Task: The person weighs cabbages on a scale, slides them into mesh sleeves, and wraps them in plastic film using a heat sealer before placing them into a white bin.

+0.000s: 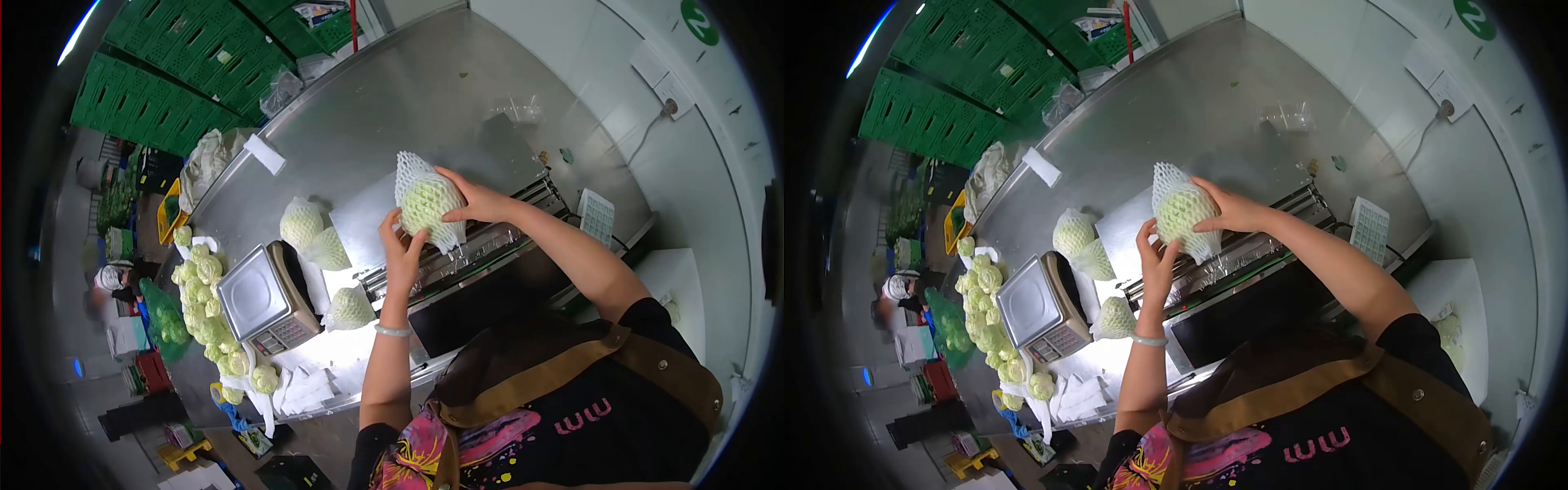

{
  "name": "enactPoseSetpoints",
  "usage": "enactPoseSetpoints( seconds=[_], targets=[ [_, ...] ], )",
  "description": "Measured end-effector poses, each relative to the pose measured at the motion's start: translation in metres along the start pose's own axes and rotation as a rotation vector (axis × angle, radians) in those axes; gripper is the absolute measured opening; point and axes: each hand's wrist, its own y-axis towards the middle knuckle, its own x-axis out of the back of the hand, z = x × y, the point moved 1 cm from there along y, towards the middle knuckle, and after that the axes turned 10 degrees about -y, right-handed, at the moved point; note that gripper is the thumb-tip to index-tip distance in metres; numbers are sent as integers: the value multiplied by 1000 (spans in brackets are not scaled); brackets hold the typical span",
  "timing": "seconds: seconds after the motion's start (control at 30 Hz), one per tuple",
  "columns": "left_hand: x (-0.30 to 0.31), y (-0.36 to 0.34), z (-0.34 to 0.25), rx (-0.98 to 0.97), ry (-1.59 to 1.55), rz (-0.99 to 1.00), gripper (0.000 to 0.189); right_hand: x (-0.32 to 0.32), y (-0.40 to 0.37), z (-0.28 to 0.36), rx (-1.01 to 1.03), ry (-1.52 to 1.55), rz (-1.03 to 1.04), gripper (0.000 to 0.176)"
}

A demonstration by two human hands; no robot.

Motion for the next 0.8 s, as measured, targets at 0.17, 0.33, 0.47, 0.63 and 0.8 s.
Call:
enactPoseSetpoints(
  seconds=[0.17, 0.33, 0.47, 0.63, 0.8],
  targets=[
    [63, -61, -28, -67, 521, -411, 27, 51, -57, 10, -56, -123, -241, 71],
    [77, -102, 19, -122, 1060, -380, 24, 42, -123, -4, -400, -917, -308, 32],
    [40, -80, 31, -159, 935, -363, 21, 1, -115, -43, -263, -744, -365, 27],
    [93, -96, -22, 465, 333, 128, 22, 52, -142, -13, -306, -42, 33, 24],
    [86, -71, -125, 72, -667, 210, 15, 93, -129, 59, 84, 951, 6, 20]
  ],
)
